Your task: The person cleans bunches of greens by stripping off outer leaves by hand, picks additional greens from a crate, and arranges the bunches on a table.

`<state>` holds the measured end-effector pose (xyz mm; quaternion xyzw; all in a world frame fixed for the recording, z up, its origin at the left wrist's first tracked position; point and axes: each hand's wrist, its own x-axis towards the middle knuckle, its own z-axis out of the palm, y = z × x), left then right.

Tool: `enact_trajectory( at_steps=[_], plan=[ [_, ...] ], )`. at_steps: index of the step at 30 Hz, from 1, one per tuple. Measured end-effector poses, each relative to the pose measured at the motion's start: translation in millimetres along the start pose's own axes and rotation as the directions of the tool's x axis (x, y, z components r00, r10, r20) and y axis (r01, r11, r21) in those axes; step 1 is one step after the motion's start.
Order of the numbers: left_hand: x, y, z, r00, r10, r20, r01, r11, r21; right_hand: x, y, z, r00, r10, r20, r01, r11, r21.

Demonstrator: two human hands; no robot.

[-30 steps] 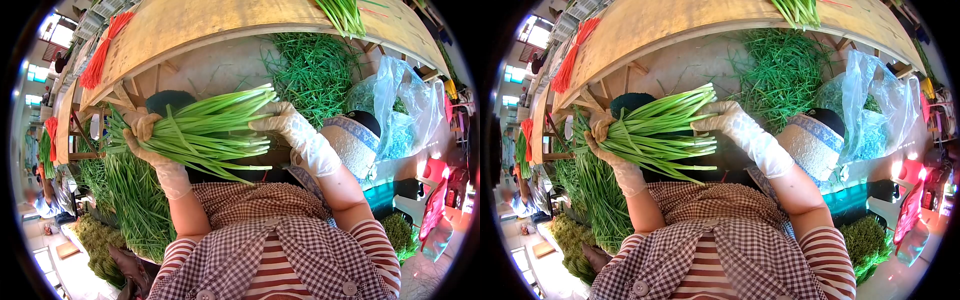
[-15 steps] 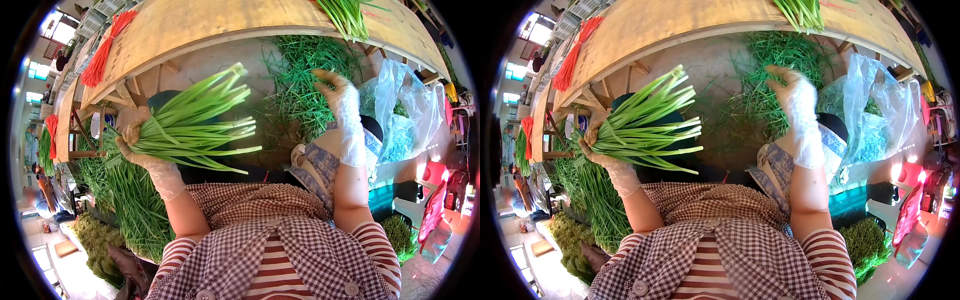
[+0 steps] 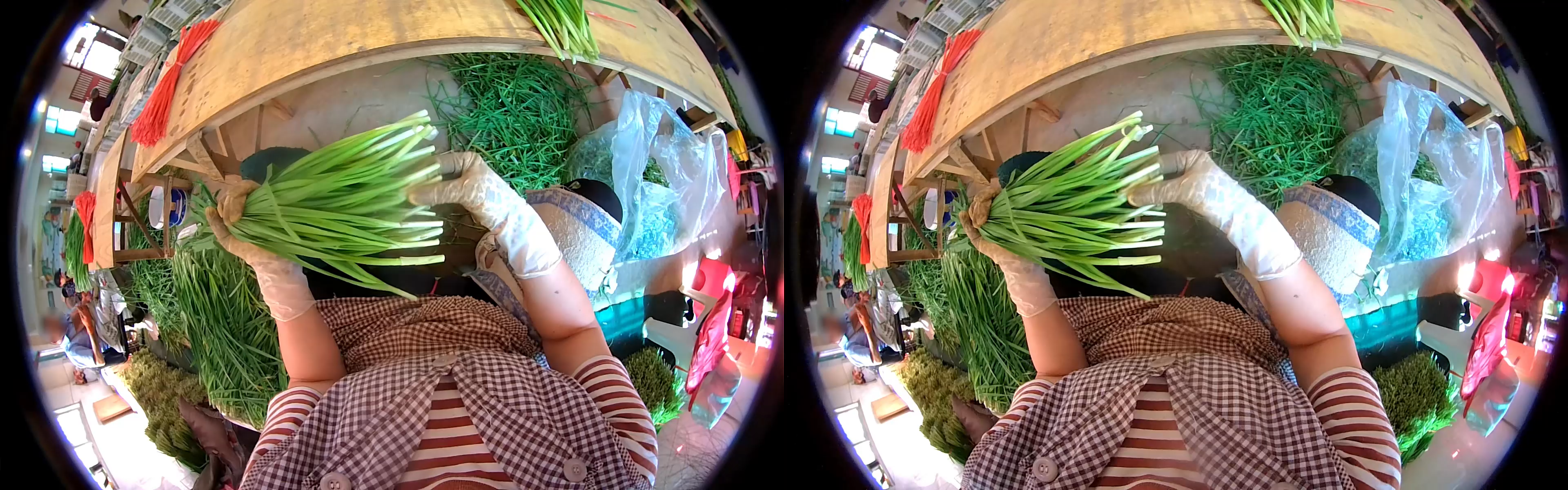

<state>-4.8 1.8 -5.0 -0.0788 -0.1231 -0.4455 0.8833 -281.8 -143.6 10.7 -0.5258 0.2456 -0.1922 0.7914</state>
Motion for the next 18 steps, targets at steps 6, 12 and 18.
enact_trajectory(
  at_steps=[6, 12, 18],
  plan=[
    [-1, -4, 4, 0.999, 0.034, 0.004, -0.034, 0.998, 0.052, 0, 5, -1, 0.997, 0.071, 0.042, -0.063, 0.985, -0.163],
    [-1, -19, 19, 1.0, 0.014, 0.002, -0.014, 1.0, 0.023, 1, 12, 7, 0.999, 0.004, 0.036, 0.008, 0.943, -0.332],
    [0, -24, 24, 0.997, -0.06, 0.046, 0.064, 0.994, -0.083, 5, 38, 4, 0.941, -0.205, 0.268, 0.318, 0.804, -0.502]
  ],
)
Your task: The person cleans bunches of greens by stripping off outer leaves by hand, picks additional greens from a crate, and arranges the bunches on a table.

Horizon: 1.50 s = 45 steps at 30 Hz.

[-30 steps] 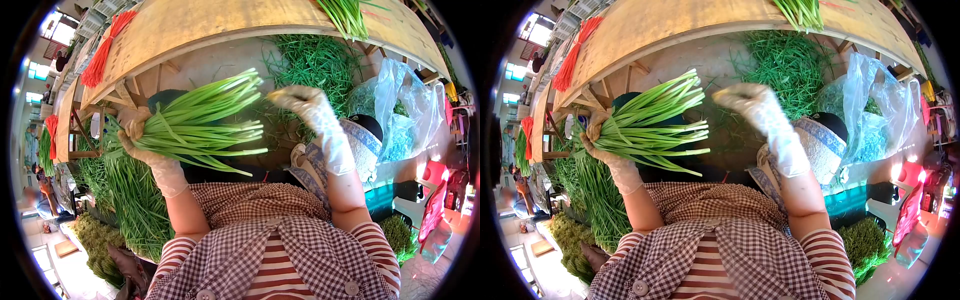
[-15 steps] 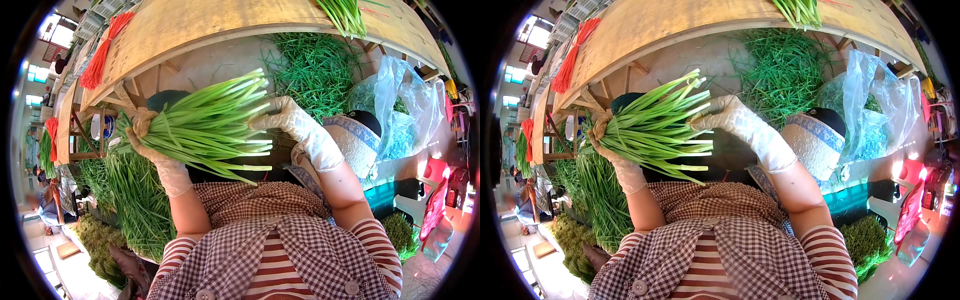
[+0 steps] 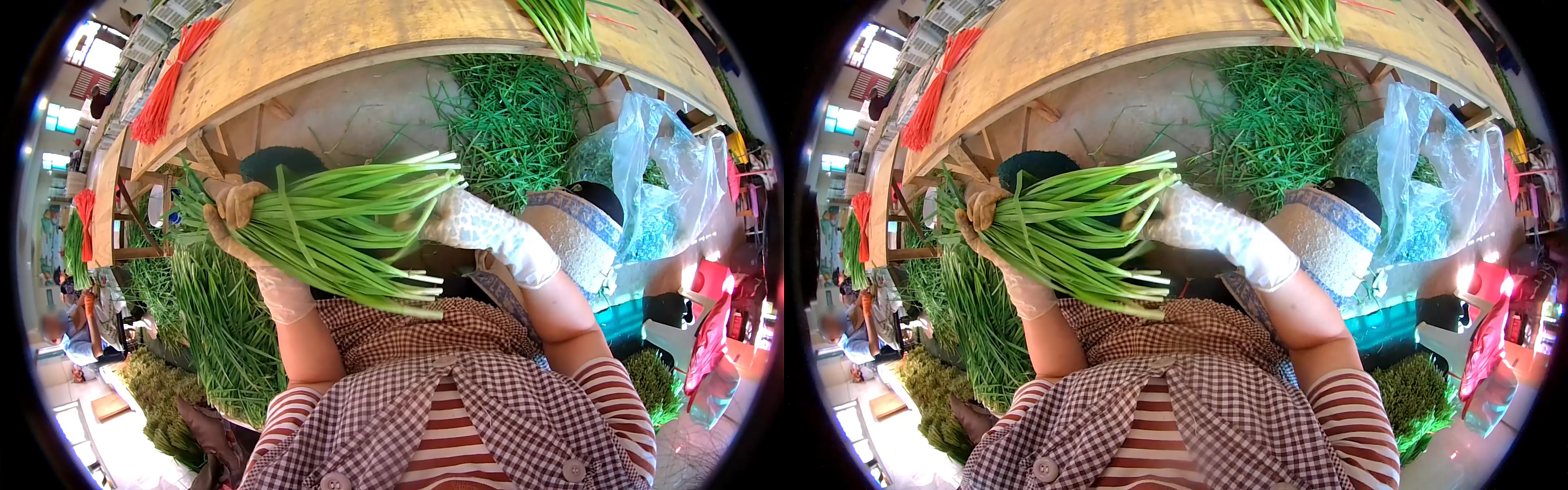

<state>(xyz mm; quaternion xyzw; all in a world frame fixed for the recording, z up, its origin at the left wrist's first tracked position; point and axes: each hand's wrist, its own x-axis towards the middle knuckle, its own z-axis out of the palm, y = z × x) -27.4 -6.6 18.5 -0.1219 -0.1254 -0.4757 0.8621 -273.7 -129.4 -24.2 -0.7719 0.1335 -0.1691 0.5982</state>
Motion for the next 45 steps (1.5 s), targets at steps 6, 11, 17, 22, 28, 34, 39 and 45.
enact_trajectory(
  at_steps=[6, 11, 17, 22, 28, 34, 39, 45],
  plan=[
    [-1, -1, -2, 1.0, -0.005, -0.006, 0.005, 0.998, 0.067, -7, -8, -3, 0.992, -0.117, 0.037, 0.121, 0.982, -0.143],
    [-3, -10, 7, 0.996, 0.057, -0.073, -0.041, 0.979, 0.198, 1, -16, -1, 0.983, -0.096, -0.157, -0.074, 0.577, -0.813],
    [-1, 29, 3, 0.997, 0.07, -0.034, -0.069, 0.997, 0.048, -10, 10, -38, 0.876, -0.374, -0.305, -0.069, 0.528, -0.846],
    [-3, 40, 14, 0.978, 0.208, -0.026, -0.2, 0.962, 0.188, -38, 41, -111, 0.587, -0.126, -0.8, -0.762, 0.248, -0.598],
    [-3, 31, 11, 0.987, 0.154, -0.054, -0.141, 0.97, 0.196, -25, -40, -44, 0.9, 0.125, -0.418, -0.09, 0.991, 0.103],
    [-4, 17, -1, 0.927, 0.327, -0.183, -0.241, 0.894, 0.378, -3, -34, 7, 0.944, -0.24, -0.225, 0.148, 0.921, -0.361],
    [-5, 28, -8, 0.912, 0.353, -0.207, -0.263, 0.894, 0.364, -1, 2, -14, 0.884, -0.334, -0.326, -0.141, 0.475, -0.869],
    [-6, 15, 3, 0.926, 0.358, -0.118, -0.293, 0.881, 0.372, -10, -27, -34, 0.806, 0.089, -0.585, -0.172, 0.981, -0.087]
  ],
)
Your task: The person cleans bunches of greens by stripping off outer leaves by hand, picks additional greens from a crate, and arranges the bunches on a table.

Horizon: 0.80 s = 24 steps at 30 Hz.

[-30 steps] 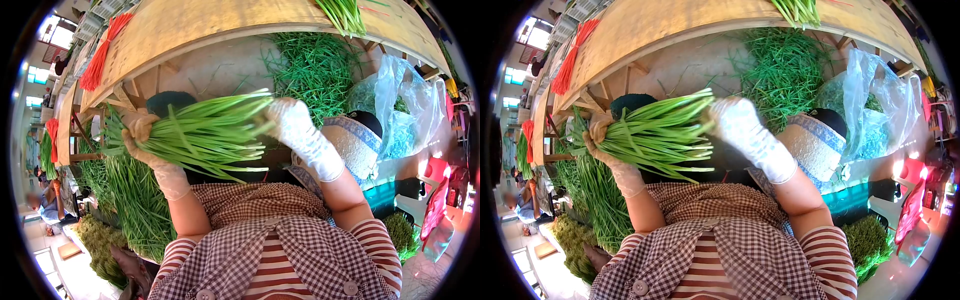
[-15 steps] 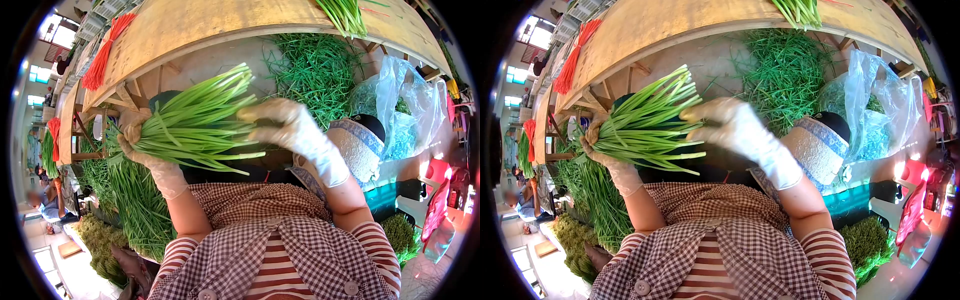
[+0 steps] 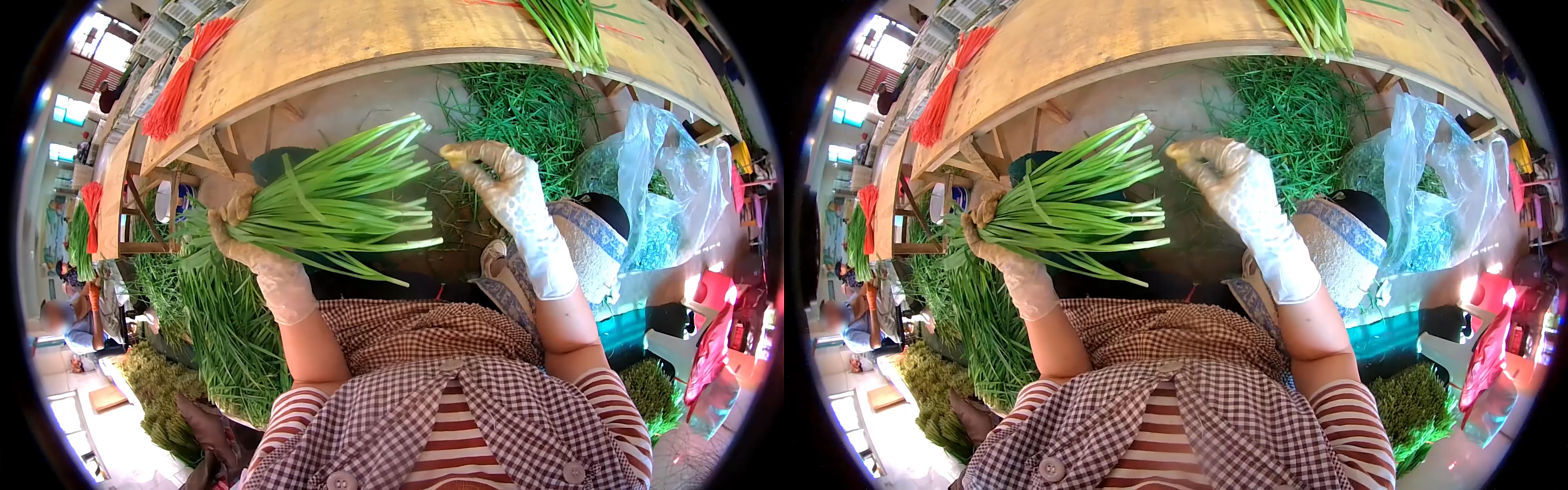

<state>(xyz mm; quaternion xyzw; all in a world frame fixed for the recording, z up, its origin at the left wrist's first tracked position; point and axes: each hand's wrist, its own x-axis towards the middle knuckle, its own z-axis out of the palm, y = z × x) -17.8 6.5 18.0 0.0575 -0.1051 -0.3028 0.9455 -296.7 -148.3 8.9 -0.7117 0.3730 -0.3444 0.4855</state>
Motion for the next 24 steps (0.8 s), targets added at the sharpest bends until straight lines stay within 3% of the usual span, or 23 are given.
enact_trajectory(
  at_steps=[2, 3, 7, 10, 12, 13, 16, 18, 19, 21, 24],
  plan=[
    [0, -3, 1, 1.0, -0.002, 0.0, 0.002, 1.0, -0.01, -9, -14, -1, 0.982, -0.179, 0.063, 0.179, 0.984, -0.005],
    [1, -2, -1, 1.0, 0.016, 0.005, -0.016, 1.0, 0.001, -13, -27, -5, 0.983, -0.016, 0.184, 0.002, 0.997, 0.077],
    [2, 3, -4, 0.999, 0.019, -0.033, -0.017, 0.999, 0.042, -15, -26, 3, 0.916, -0.283, 0.285, 0.352, 0.907, -0.23],
    [3, 7, -5, 0.994, 0.051, -0.098, -0.043, 0.996, 0.081, -22, -16, 18, 0.926, -0.229, 0.301, 0.33, 0.879, -0.345],
    [3, 5, -5, 0.983, 0.099, -0.157, -0.078, 0.988, 0.135, -20, -9, 22, 0.882, -0.313, 0.352, 0.423, 0.855, -0.3],
    [3, 7, -7, 0.989, 0.045, -0.142, -0.033, 0.995, 0.09, -18, -6, 23, 0.858, -0.354, 0.374, 0.467, 0.84, -0.277],
    [0, 9, -10, 0.992, -0.08, -0.096, 0.083, 0.996, 0.026, -16, -5, 30, 0.835, -0.448, 0.32, 0.525, 0.822, -0.22],
    [-3, 5, -9, 0.991, -0.106, -0.081, 0.112, 0.991, 0.075, -16, -8, 29, 0.851, -0.412, 0.326, 0.508, 0.803, -0.311],
    [1, 12, -20, 0.981, -0.195, -0.019, 0.195, 0.981, -0.006, -17, -12, 29, 0.864, -0.392, 0.316, 0.491, 0.795, -0.355],
    [4, 14, -26, 0.989, -0.125, -0.079, 0.134, 0.984, 0.12, -19, -11, 33, 0.882, -0.395, 0.256, 0.471, 0.765, -0.44],
    [0, 4, -21, 0.984, 0.021, -0.178, 0.034, 0.954, 0.299, -16, -8, 33, 0.903, -0.373, 0.214, 0.428, 0.827, -0.365]
  ],
)
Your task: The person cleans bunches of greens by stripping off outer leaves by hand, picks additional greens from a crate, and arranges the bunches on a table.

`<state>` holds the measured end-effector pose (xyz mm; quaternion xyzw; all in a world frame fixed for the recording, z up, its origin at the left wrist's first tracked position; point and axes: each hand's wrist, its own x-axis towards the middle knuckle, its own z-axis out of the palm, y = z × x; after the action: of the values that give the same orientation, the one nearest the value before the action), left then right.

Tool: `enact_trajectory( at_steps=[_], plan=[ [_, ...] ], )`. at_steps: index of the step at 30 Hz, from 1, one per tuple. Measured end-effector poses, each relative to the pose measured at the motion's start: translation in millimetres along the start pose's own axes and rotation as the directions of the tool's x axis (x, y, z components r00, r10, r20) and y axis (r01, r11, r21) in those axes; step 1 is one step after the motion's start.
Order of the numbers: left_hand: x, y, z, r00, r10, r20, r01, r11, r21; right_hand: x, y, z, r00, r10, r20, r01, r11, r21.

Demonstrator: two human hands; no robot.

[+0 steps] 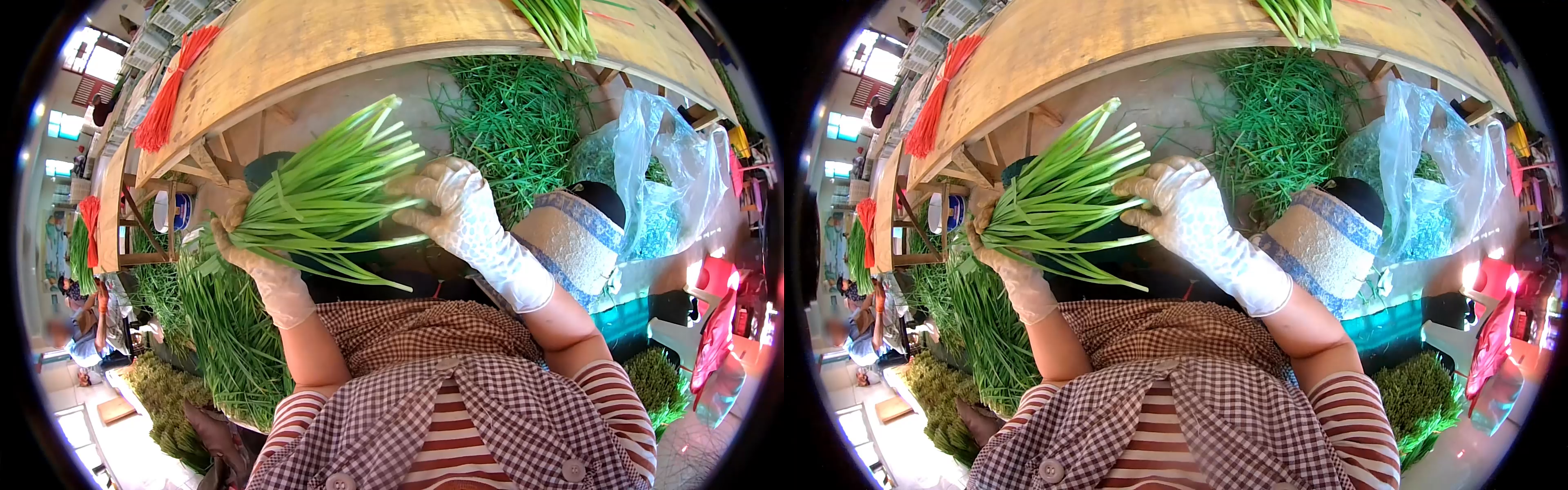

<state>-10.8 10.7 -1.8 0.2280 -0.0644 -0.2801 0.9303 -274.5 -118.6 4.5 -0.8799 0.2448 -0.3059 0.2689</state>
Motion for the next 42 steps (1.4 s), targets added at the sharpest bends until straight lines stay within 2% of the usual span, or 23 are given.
enact_trajectory(
  at_steps=[1, 4, 7, 10, 11, 14, 18, 19, 20, 22, 24, 25, 26, 27, 28, 30, 31, 32, 33, 36, 38, 40, 42],
  plan=[
    [-3, -3, 4, 0.998, 0.044, -0.047, -0.041, 0.998, 0.054, 1, -2, -1, 1.0, 0.025, -0.012, -0.025, 0.999, 0.02],
    [-2, 1, 2, 0.997, -0.08, 0.003, 0.08, 0.991, -0.108, -2, 4, 5, 0.993, 0.016, -0.119, -0.008, 0.997, 0.073],
    [-9, 0, 9, 0.973, -0.223, 0.06, 0.231, 0.931, -0.282, 1, 8, 7, 0.994, -0.007, -0.107, 0.023, 0.989, 0.149],
    [-5, -3, 5, 0.98, -0.196, -0.044, 0.179, 0.951, -0.252, 2, 1, 5, 0.987, -0.087, -0.133, 0.116, 0.968, 0.222],
    [-2, -2, 0, 0.968, -0.25, -0.004, 0.236, 0.921, -0.311, 1, 3, 8, 0.987, -0.108, -0.118, 0.132, 0.966, 0.221],
    [-6, -11, 13, 0.983, -0.138, -0.119, 0.111, 0.972, -0.209, -6, 6, 20, 0.995, 0.08, 0.063, -0.099, 0.914, 0.393],
    [8, -2, -1, 0.989, -0.12, 0.085, 0.134, 0.972, -0.194, -5, 6, 6, 0.956, 0.134, 0.261, -0.252, 0.832, 0.494],
    [10, 1, -2, 0.993, -0.086, 0.085, 0.1, 0.98, -0.174, -4, 8, 3, 0.942, 0.138, 0.305, -0.313, 0.689, 0.654],
    [11, 5, -2, 0.995, -0.052, 0.087, 0.065, 0.986, -0.155, -5, 11, -7, 0.923, 0.164, 0.348, -0.371, 0.623, 0.689],
    [6, 13, 13, 0.996, -0.032, 0.085, 0.043, 0.991, -0.129, -8, 35, -14, 0.975, 0.061, 0.213, -0.174, 0.807, 0.565],
    [-4, 22, 27, 0.996, -0.055, 0.072, 0.063, 0.991, -0.117, -4, 56, -37, 0.9, 0.427, 0.09, -0.431, 0.837, 0.338],
    [11, 33, 3, 0.99, -0.074, 0.119, 0.097, 0.975, -0.199, -4, 86, -41, 0.813, 0.564, -0.145, -0.549, 0.826, 0.129],
    [26, 45, -20, 0.982, -0.094, 0.167, 0.137, 0.952, -0.275, -8, 112, -45, 0.687, 0.607, -0.401, -0.678, 0.733, -0.052],
    [29, 47, -26, 0.971, -0.111, 0.211, 0.172, 0.937, -0.302, -12, 111, -58, 0.746, 0.492, -0.45, -0.651, 0.681, -0.335],
    [19, 40, -10, 0.983, -0.099, 0.153, 0.138, 0.953, -0.271, -14, 107, -70, 0.808, 0.369, -0.46, -0.588, 0.554, -0.589],
    [12, 30, 2, 0.997, -0.059, 0.042, 0.066, 0.976, -0.208, -6, 95, -66, 0.853, 0.339, -0.397, -0.451, 0.863, -0.23],
    [17, 24, -4, 1.0, -0.029, -0.009, 0.027, 0.984, -0.176, -1, 75, -55, 0.865, 0.398, -0.306, -0.37, 0.917, 0.146],
    [20, 21, -8, 0.998, 0.003, -0.058, -0.011, 0.99, -0.14, -1, 61, -45, 0.892, 0.433, -0.126, -0.334, 0.822, 0.46],
    [10, 10, 10, 0.996, -0.013, -0.09, -0.002, 0.986, -0.165, 4, 39, -45, 0.883, 0.456, 0.108, -0.414, 0.652, 0.636],
    [4, 9, 14, 0.98, -0.188, -0.062, 0.167, 0.955, -0.247, 8, 18, -22, 0.953, 0.27, 0.135, -0.298, 0.773, 0.561],
    [1, 6, 18, 0.978, -0.164, -0.127, 0.142, 0.975, -0.168, 13, 11, -17, 0.932, 0.262, 0.252, -0.362, 0.738, 0.57],
    [8, 2, 8, 0.978, -0.147, -0.15, 0.122, 0.978, -0.167, 15, 14, -1, 0.907, 0.266, 0.326, -0.421, 0.586, 0.692],
    [10, -3, 1, 0.971, -0.126, -0.205, 0.102, 0.987, -0.126, 16, 15, 9, 0.838, 0.348, 0.42, -0.543, 0.462, 0.702]
  ],
)
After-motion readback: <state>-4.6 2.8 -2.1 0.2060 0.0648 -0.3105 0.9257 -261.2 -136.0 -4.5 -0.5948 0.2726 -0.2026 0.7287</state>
